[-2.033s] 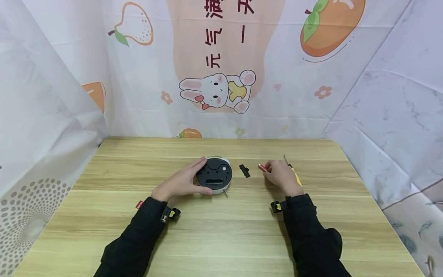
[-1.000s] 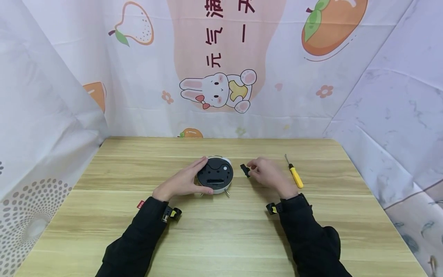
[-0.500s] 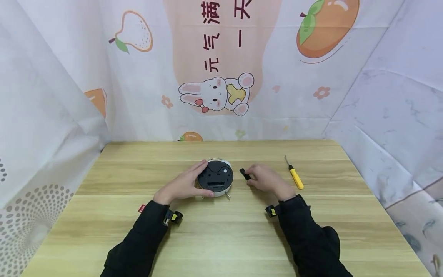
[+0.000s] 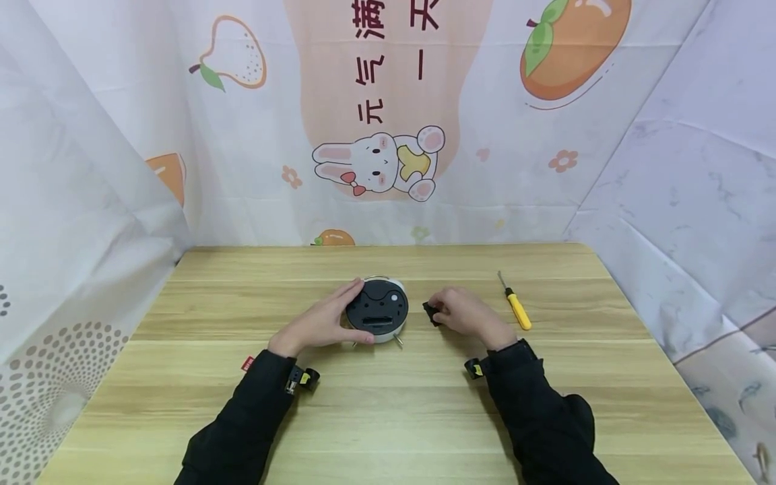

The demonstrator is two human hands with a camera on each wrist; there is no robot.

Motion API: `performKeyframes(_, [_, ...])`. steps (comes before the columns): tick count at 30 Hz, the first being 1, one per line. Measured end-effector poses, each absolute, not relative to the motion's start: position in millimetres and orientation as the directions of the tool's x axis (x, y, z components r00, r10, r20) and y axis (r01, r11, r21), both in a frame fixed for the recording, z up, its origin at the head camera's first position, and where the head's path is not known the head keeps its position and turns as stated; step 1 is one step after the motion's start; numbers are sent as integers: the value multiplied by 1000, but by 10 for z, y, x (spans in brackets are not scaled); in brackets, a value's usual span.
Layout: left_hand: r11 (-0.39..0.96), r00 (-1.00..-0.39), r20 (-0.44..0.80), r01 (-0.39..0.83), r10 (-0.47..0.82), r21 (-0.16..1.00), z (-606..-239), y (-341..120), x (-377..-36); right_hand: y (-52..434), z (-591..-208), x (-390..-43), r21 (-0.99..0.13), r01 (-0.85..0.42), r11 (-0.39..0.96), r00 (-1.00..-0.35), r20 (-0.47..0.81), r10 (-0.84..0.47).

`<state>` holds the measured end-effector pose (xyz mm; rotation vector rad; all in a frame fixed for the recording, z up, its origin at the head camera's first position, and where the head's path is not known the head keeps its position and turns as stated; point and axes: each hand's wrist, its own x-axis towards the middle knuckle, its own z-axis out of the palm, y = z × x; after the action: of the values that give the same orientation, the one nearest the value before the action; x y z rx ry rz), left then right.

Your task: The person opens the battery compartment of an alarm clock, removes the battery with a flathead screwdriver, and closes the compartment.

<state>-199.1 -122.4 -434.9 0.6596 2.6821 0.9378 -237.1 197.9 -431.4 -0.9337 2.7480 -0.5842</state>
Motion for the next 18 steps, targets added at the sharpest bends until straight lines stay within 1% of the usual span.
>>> performKeyframes(8, [692,-871,-56,346,487,634,-4344,-1220,-1995,1991,-4321,-2347,-398,-555,730,-783,-46,-620])
performKeyframes(15, [694,-870,-58,349,490,630,-4336,-1221,-1996,1965,-4313,-2350,-444,-532,721,-791,-44,-610])
performKeyframes(18, [696,-870,-58,350,490,628,-4331,-1224,-1996,1963,-4304,-2355,-463,-496,735,-806,-70,-588])
